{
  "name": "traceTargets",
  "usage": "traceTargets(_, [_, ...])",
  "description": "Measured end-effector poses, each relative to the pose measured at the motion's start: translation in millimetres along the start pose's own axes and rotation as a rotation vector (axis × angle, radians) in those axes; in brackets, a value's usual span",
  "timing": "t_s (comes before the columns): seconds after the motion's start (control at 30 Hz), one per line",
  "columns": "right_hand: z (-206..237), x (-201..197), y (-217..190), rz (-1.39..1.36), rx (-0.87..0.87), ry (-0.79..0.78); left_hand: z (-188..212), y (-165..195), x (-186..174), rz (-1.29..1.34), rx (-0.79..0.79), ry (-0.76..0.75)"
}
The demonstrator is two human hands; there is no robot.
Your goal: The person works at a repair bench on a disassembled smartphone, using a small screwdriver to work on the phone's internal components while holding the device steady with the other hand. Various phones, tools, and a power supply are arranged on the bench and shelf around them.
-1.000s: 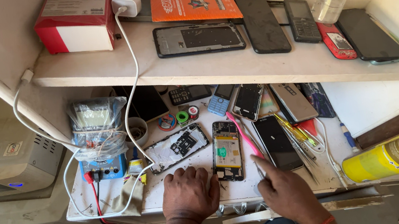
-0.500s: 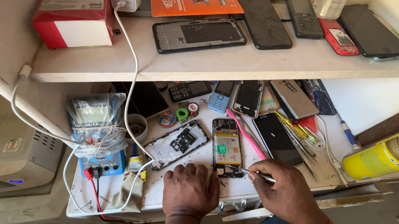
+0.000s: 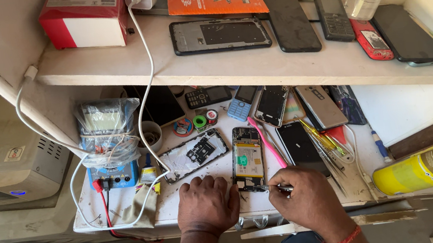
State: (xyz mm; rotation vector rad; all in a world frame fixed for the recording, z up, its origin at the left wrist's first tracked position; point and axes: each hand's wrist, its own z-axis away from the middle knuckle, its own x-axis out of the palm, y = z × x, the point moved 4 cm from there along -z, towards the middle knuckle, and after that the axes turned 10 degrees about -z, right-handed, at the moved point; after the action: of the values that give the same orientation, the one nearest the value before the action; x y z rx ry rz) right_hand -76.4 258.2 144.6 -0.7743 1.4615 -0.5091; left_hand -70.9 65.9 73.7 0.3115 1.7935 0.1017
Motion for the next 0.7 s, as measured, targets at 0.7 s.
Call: traceTargets(0.7, [-43.0,-0.3,-16.6,0.560,0.119,-0.365,0.2,1.3,5.3,-0.021,0.012,-0.016])
